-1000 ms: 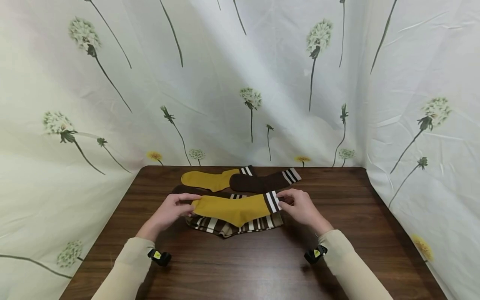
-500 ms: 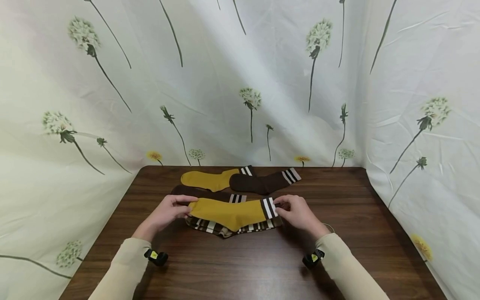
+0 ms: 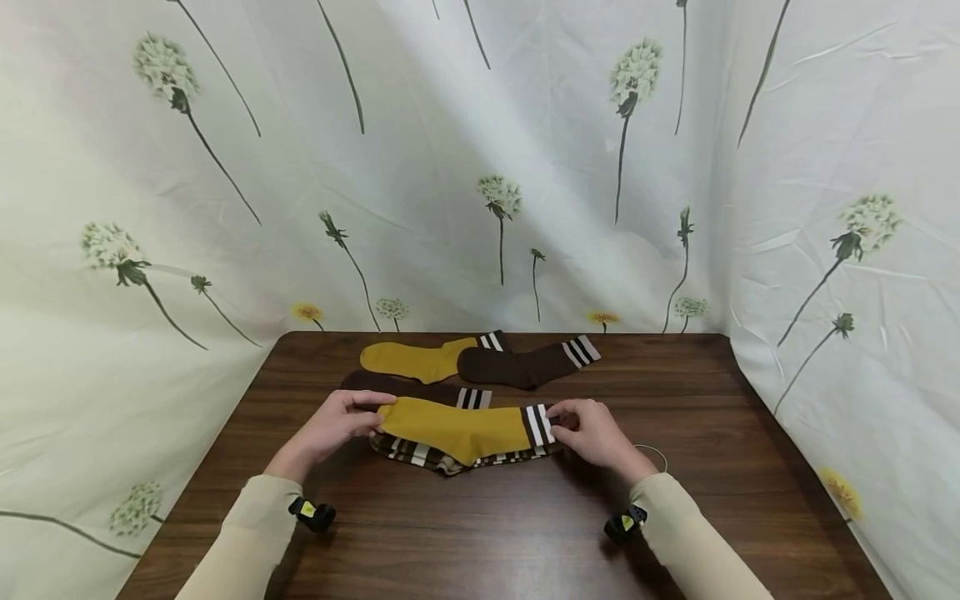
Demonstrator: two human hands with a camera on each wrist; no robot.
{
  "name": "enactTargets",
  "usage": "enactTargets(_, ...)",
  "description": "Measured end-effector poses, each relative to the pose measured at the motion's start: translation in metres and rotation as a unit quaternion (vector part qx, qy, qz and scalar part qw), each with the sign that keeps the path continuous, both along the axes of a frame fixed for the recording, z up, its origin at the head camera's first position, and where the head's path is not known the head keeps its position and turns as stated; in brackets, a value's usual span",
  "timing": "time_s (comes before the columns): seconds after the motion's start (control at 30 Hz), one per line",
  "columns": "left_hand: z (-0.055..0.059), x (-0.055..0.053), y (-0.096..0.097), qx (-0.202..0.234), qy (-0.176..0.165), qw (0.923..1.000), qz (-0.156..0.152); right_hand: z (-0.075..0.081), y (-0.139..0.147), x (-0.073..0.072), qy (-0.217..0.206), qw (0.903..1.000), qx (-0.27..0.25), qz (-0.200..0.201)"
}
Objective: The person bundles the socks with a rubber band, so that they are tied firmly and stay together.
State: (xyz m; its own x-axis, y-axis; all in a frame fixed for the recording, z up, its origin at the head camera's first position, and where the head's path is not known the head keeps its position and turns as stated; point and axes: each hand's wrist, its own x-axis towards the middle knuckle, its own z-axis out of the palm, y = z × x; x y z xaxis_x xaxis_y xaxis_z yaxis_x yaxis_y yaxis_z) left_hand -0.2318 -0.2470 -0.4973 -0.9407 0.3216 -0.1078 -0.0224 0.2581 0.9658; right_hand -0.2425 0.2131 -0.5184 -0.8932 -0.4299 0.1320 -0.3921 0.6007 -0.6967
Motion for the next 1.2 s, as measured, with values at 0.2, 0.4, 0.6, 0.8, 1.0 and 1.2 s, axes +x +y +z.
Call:
enactTargets(0.2,-0.001,-0.001,0.002,-0.003,0.008,0.9999,-0.009,-0.010,0.002,-0.001,0.012,0.9998,0.013,0.010)
enactTargets(0.4,-0.002,-0.002,0.002,-0.004,0.011,0.9999,-0.010,-0.012,0.001,0.001,0.014,0.9996,0.022,0.010)
enactTargets(0.6,0.000,-0.001,0.002,-0.002,0.008,0.9999,-0.008,-0.016,-0.001,0.004,0.035,0.9990,0.025,0.012)
enactTargets(0.8,0.004,-0.001,0.002,-0.003,0.004,1.0000,-0.005,-0.020,-0.002,0.004,0.044,0.9985,0.032,0.010)
enactTargets(1.0,0.004,-0.002,0.000,-0.002,0.005,1.0000,0.000,-0.020,-0.002,0.005,0.052,0.9977,0.042,0.014)
enactTargets(1.2,-0.003,0.000,-0.003,-0.009,0.006,0.9999,0.004,-0.020,-0.003,0.004,0.046,0.9979,0.044,0.013)
